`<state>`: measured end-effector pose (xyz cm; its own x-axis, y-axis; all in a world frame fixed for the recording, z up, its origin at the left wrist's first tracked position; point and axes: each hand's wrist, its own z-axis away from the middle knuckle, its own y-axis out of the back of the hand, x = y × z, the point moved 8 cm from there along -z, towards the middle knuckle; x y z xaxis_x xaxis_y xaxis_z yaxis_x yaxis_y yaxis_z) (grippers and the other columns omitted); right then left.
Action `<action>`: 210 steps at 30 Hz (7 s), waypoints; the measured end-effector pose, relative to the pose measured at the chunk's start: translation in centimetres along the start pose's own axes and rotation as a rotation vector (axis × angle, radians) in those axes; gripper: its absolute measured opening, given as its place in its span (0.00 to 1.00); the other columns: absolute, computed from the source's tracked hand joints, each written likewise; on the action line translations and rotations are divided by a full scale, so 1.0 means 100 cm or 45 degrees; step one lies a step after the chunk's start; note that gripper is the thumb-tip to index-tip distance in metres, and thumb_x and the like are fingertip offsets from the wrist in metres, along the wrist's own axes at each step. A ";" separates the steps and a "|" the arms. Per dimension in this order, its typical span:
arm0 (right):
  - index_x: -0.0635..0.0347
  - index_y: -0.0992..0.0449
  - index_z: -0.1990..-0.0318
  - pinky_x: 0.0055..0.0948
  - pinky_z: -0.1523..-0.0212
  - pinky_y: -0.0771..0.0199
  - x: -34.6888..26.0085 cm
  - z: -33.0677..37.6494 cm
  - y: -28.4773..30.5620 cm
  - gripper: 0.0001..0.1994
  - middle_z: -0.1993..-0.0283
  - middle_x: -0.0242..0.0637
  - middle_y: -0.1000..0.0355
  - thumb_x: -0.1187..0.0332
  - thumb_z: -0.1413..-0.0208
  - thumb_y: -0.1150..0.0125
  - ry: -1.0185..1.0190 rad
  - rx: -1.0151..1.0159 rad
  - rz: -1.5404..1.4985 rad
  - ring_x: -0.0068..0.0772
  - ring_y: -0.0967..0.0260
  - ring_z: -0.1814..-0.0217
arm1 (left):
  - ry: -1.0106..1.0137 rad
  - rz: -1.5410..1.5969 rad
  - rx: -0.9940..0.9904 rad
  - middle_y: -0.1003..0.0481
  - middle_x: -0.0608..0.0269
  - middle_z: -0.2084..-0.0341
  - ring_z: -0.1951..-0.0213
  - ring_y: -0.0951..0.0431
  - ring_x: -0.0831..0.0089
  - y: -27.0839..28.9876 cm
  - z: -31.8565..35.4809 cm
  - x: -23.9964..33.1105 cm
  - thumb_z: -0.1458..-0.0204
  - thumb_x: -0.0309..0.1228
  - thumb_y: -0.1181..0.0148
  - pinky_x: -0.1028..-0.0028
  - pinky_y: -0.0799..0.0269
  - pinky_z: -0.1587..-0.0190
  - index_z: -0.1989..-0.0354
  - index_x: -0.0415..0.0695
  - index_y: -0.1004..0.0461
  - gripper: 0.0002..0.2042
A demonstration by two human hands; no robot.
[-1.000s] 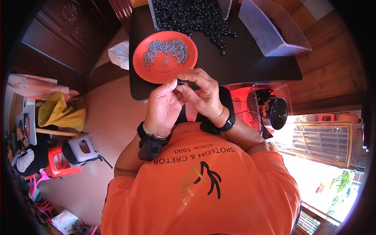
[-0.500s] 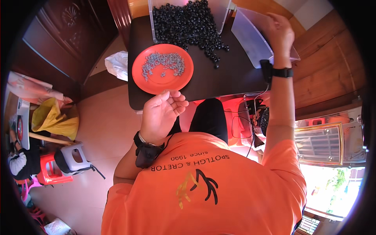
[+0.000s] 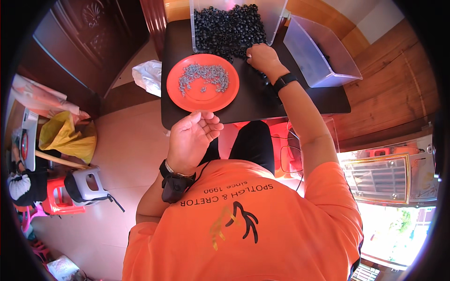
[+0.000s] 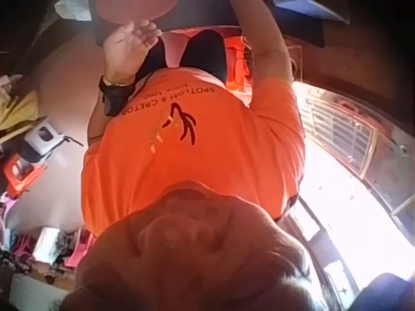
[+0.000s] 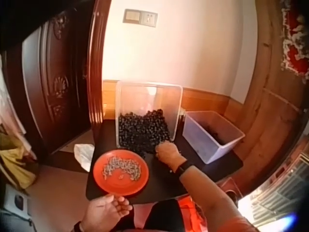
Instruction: Sorting and inspecting small black items from a container using a plate.
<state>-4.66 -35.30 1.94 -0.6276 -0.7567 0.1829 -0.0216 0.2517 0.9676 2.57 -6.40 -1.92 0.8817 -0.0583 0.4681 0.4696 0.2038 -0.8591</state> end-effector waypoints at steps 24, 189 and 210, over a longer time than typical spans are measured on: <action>0.58 0.26 0.61 0.24 0.57 0.26 -0.152 0.123 0.068 0.14 0.53 0.34 0.30 0.85 0.55 0.36 0.285 0.069 -2.382 0.24 0.31 0.54 | -0.159 -0.182 -0.095 0.28 0.63 0.56 0.57 0.28 0.74 -0.017 -0.011 0.001 0.40 0.35 0.55 0.72 0.35 0.53 0.50 0.43 0.32 0.14; 0.66 0.25 0.56 0.24 0.58 0.26 -0.112 0.121 0.076 0.09 0.62 0.39 0.24 0.72 0.41 0.43 0.117 0.153 -2.446 0.25 0.27 0.61 | -0.126 -0.261 -0.257 0.28 0.60 0.63 0.58 0.26 0.66 -0.035 -0.005 0.008 0.39 0.38 0.56 0.69 0.34 0.55 0.58 0.40 0.31 0.14; 0.63 0.23 0.57 0.20 0.62 0.28 -0.131 0.130 0.081 0.08 0.65 0.31 0.27 0.77 0.40 0.47 0.204 0.087 -2.548 0.19 0.31 0.65 | -0.013 -0.201 -0.240 0.28 0.58 0.64 0.59 0.26 0.64 -0.030 -0.013 -0.006 0.40 0.38 0.56 0.69 0.33 0.56 0.57 0.39 0.31 0.14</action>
<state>-6.71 -15.47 5.08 0.3784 0.0207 -0.9254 -0.4958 -0.8397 -0.2215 0.70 -8.25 0.05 0.7968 -0.0645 0.6008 0.6023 0.0066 -0.7982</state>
